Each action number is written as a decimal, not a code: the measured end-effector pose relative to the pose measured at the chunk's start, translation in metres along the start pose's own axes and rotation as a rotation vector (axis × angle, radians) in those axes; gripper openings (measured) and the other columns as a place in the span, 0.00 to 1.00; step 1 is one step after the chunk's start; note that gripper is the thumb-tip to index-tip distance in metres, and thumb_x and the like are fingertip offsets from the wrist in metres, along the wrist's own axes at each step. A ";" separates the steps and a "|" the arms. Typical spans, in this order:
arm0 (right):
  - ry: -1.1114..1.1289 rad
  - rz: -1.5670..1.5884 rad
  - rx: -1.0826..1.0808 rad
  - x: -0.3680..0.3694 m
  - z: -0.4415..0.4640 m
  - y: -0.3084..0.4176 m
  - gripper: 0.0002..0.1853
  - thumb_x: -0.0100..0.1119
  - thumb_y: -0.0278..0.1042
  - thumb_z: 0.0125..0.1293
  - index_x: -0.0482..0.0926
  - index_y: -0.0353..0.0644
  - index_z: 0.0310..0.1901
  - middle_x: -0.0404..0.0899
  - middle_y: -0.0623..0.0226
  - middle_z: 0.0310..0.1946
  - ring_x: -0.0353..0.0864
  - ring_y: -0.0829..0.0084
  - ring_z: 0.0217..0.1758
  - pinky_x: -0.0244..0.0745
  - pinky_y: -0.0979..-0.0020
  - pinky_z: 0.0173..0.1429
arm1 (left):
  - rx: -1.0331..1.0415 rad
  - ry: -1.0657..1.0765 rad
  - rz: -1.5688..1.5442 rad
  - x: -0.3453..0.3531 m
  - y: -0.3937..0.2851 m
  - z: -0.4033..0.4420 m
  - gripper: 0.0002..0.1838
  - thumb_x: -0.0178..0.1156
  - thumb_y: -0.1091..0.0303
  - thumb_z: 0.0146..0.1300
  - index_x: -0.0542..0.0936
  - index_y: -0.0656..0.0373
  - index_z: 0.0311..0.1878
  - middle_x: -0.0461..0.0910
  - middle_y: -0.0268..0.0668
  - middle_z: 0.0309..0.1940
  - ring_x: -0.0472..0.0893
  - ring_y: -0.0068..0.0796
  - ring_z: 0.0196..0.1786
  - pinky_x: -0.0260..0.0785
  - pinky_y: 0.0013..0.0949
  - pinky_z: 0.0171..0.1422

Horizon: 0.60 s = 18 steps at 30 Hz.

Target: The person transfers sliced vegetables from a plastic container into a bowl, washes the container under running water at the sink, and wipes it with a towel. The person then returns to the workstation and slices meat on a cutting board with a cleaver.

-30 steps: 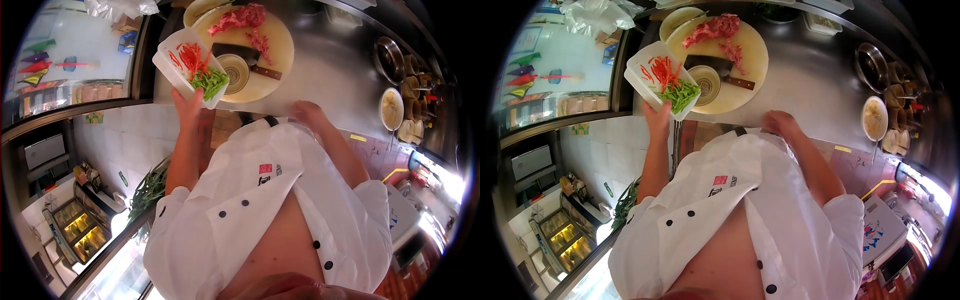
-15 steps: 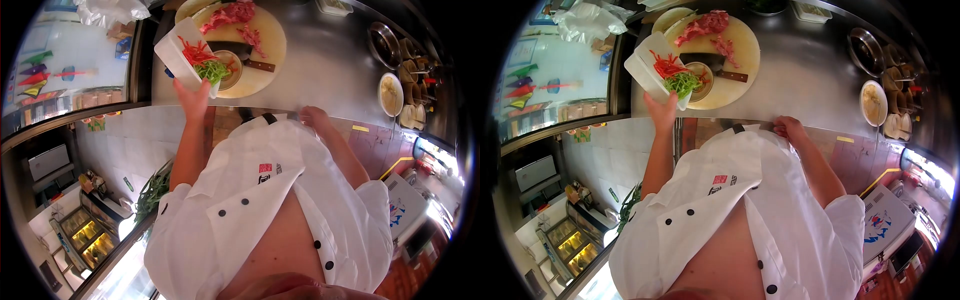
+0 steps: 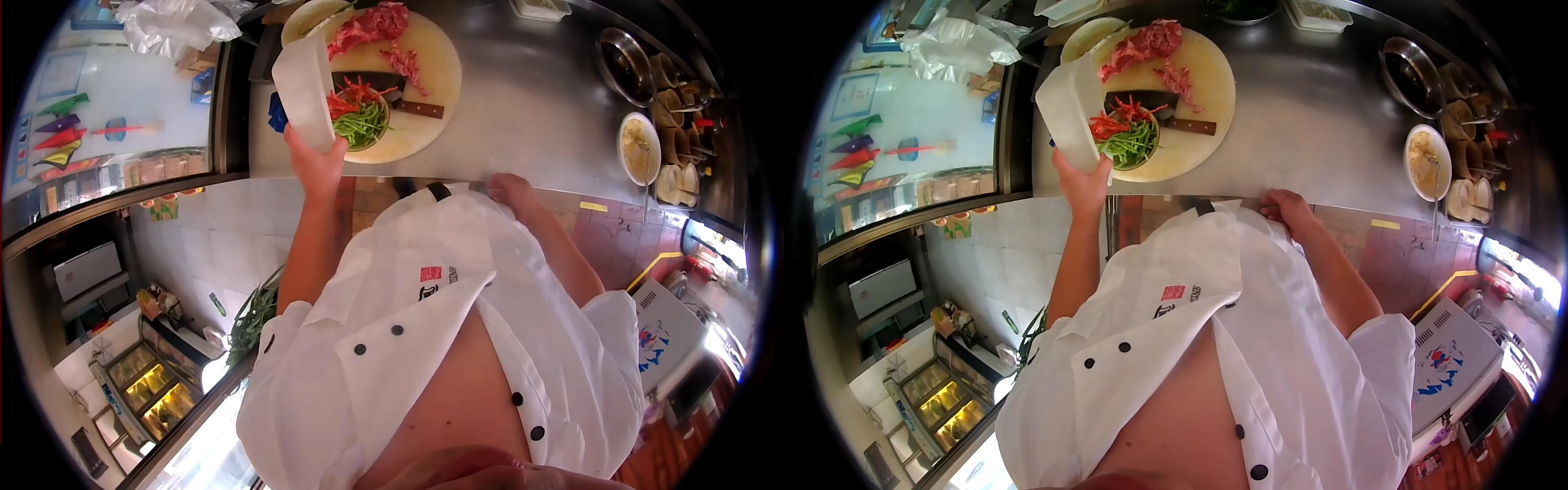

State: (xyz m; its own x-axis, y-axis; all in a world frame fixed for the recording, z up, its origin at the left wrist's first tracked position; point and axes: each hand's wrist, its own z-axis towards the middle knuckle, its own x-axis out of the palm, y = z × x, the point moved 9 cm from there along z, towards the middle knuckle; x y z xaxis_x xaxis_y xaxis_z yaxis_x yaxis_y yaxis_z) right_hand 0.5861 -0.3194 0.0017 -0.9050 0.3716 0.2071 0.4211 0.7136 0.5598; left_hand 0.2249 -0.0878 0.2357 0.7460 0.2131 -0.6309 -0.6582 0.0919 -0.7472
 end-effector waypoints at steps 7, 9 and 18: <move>0.010 -0.014 -0.003 0.010 0.000 0.010 0.13 0.58 0.44 0.71 0.81 0.42 0.43 0.83 0.68 0.39 0.82 0.74 0.41 0.78 0.73 0.45 | 0.018 -0.050 -0.025 -0.011 0.010 0.002 0.46 0.73 0.68 0.50 0.60 0.64 0.71 0.77 0.51 0.57 0.80 0.48 0.58 0.72 0.44 0.62; 0.036 -0.052 -0.044 0.017 -0.001 0.018 0.15 0.59 0.45 0.70 0.81 0.39 0.43 0.82 0.69 0.37 0.81 0.75 0.39 0.78 0.73 0.44 | 0.028 -0.066 -0.045 -0.015 0.008 0.000 0.46 0.73 0.68 0.50 0.60 0.64 0.71 0.76 0.51 0.57 0.80 0.47 0.58 0.72 0.43 0.62; 0.014 -1.147 -0.644 0.152 0.045 0.117 0.18 0.60 0.43 0.65 0.79 0.48 0.55 0.86 0.59 0.42 0.85 0.57 0.47 0.79 0.58 0.51 | 0.005 -0.102 -0.043 -0.032 -0.003 0.001 0.45 0.72 0.70 0.51 0.60 0.66 0.71 0.76 0.53 0.57 0.80 0.45 0.57 0.72 0.42 0.62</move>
State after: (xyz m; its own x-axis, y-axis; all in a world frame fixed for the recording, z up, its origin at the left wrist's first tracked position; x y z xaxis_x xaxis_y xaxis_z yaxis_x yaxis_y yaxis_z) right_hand 0.5006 -0.1522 0.0625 -0.7289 -0.2617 -0.6326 -0.6826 0.2069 0.7009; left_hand 0.2026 -0.0936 0.2585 0.7596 0.3070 -0.5734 -0.6264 0.1080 -0.7720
